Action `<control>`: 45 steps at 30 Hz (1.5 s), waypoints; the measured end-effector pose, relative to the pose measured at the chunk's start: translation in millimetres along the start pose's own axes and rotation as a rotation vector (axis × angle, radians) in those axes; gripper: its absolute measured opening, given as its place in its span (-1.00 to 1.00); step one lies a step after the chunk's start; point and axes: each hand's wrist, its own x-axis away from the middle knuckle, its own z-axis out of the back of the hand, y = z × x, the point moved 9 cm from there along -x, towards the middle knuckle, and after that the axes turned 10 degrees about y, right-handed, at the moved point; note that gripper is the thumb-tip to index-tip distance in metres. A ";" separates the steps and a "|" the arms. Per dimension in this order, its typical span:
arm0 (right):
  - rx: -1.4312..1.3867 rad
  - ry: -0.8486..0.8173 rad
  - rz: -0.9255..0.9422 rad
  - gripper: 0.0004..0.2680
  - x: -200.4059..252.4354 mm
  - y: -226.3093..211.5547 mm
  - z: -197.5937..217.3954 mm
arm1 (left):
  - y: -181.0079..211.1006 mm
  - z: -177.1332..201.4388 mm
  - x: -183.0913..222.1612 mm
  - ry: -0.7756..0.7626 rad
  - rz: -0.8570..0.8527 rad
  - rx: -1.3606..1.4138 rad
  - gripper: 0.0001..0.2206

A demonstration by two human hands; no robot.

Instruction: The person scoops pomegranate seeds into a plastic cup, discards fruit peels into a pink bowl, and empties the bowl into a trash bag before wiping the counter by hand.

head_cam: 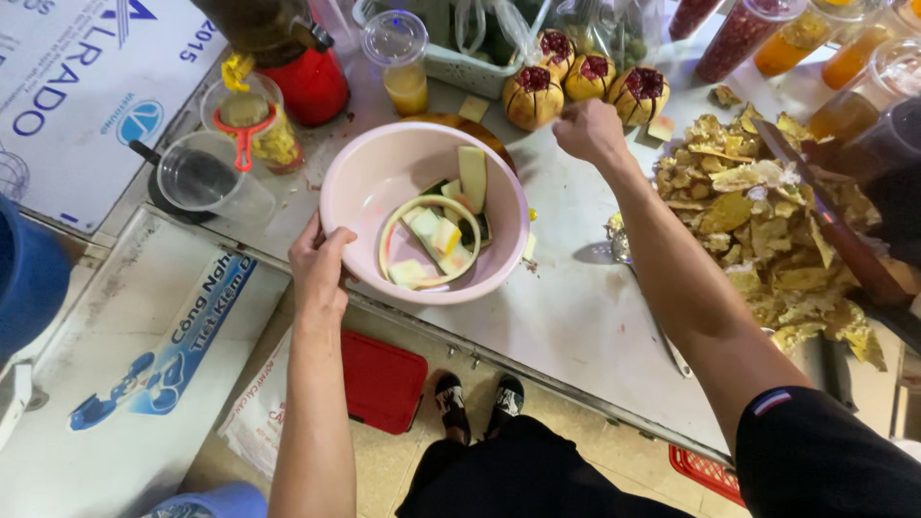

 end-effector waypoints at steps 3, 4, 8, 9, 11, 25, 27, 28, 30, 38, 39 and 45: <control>0.236 -0.045 0.163 -0.60 -28.1 61.6 -51.4 | -3.2 4.6 -0.7 0.017 0.029 -0.017 -0.50; 0.270 -0.047 0.277 -0.52 -33.1 59.4 -63.6 | -4.5 6.0 -2.4 0.012 0.025 -0.005 -0.50; 0.398 -0.395 0.162 -0.54 -20.0 65.7 -82.2 | -12.0 6.9 -8.6 -0.039 -0.004 0.085 -0.50; 0.362 -0.446 0.103 -0.47 -10.2 62.5 -79.0 | -9.9 6.2 -8.4 -0.062 -0.018 0.118 -0.50; 0.392 -0.462 0.115 -0.39 3.3 50.0 -66.1 | -10.1 10.8 -7.1 -0.017 0.019 0.041 -0.50; 0.466 -0.396 0.104 -0.52 33.2 41.5 -25.0 | -5.0 9.0 -5.5 0.007 0.064 -0.015 -0.52; 0.499 -0.379 0.141 -0.54 35.1 28.9 -19.2 | -3.8 8.7 -4.2 0.002 0.060 -0.025 -0.53; 0.514 -0.375 0.158 -0.54 37.7 26.5 -19.3 | -2.5 7.8 -3.7 -0.006 0.054 -0.018 -0.52; 0.475 -0.263 0.232 -0.68 33.1 24.2 -16.0 | -2.5 5.8 -3.3 -0.022 0.050 -0.006 -0.51; -0.135 -0.072 -0.017 -0.76 30.7 19.6 23.0 | -5.3 4.4 -6.5 -0.040 0.048 0.086 -0.48; -0.363 -0.129 -0.088 -0.72 32.0 -6.2 30.4 | -5.1 3.0 -7.6 -0.050 0.046 0.127 -0.47; -0.625 -0.532 0.268 -0.69 53.6 -171.9 31.0 | -11.1 4.7 -12.3 -0.066 0.029 0.137 -0.48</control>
